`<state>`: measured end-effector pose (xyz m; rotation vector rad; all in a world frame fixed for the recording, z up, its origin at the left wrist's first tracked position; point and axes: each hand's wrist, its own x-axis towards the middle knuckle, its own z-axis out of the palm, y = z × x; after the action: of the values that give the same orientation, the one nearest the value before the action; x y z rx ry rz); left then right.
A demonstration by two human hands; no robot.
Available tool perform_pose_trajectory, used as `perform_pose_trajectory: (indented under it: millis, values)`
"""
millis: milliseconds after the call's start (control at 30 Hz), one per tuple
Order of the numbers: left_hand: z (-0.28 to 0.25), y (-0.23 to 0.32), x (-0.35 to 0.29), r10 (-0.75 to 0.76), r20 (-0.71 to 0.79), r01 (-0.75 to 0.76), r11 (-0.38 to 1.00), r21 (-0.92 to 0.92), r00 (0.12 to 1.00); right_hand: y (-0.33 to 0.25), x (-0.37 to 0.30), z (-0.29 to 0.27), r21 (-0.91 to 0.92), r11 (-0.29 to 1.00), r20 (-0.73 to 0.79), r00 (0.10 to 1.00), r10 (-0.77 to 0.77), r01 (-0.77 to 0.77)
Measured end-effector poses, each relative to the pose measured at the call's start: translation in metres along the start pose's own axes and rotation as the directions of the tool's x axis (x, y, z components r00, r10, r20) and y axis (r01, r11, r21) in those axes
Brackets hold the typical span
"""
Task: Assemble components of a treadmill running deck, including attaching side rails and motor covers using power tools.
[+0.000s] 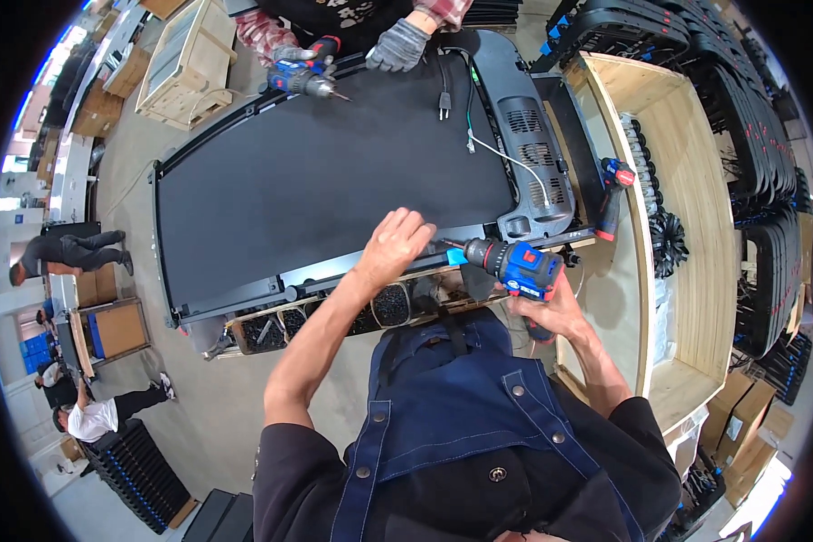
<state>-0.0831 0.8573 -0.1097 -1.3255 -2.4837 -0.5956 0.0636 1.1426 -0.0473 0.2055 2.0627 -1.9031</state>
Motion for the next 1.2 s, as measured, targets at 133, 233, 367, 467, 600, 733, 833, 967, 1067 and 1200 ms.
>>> perform_pose_trajectory:
  millis: [133, 233, 367, 467, 600, 733, 833, 967, 1067, 1200]
  values:
    - [0.008, -0.013, 0.000, -0.044, 0.091, 0.055, 0.992, -0.111, 0.995, -0.034, 0.015, -0.002, -0.431, 0.900, 0.011, 0.997, 0.076, -0.064]
    - [0.013, -0.016, 0.001, -0.085, 0.114, 0.101, 0.984, -0.146, 0.990, -0.049, 0.034, 0.003, -0.551, 0.834, 0.049, 0.999, -0.002, 0.029]
    - [0.015, -0.019, -0.001, -0.106, 0.120, 0.126, 0.976, -0.177, 0.987, -0.070, 0.057, 0.011, -0.712, 0.701, 0.101, 0.984, 0.147, -0.031]
    - [0.013, -0.020, -0.001, -0.115, 0.100, 0.133, 0.970, -0.202, 0.988, -0.068, 0.071, 0.011, -0.766, 0.641, 0.104, 0.977, 0.184, -0.040]
    - [0.013, -0.022, -0.002, -0.104, 0.071, 0.117, 0.972, -0.202, 0.992, -0.062, 0.080, 0.010, -0.766, 0.639, 0.169, 0.980, 0.100, 0.067]
    - [0.013, -0.024, -0.003, -0.107, 0.076, 0.121, 0.967, -0.223, 0.991, -0.071, 0.086, 0.015, -0.785, 0.616, 0.199, 0.970, 0.142, 0.071]
    - [0.016, -0.025, -0.004, -0.100, 0.102, 0.121, 0.965, -0.232, 0.990, -0.079, 0.091, 0.023, -0.840, 0.537, 0.206, 0.961, 0.187, 0.075]
    - [0.021, -0.027, -0.007, -0.083, 0.086, 0.102, 0.963, -0.248, 0.993, -0.109, 0.096, 0.048, -0.916, 0.378, 0.224, 0.955, 0.193, 0.138]
    - [0.025, -0.029, -0.010, -0.079, 0.065, 0.094, 0.956, -0.278, 0.995, -0.129, 0.110, 0.063, -0.954, 0.287, 0.182, 0.928, 0.326, 0.086]
    - [0.027, -0.031, -0.013, -0.100, 0.024, 0.102, 0.932, -0.349, 0.995, -0.125, 0.113, 0.070, -0.964, 0.244, 0.181, 0.934, 0.308, 0.106]
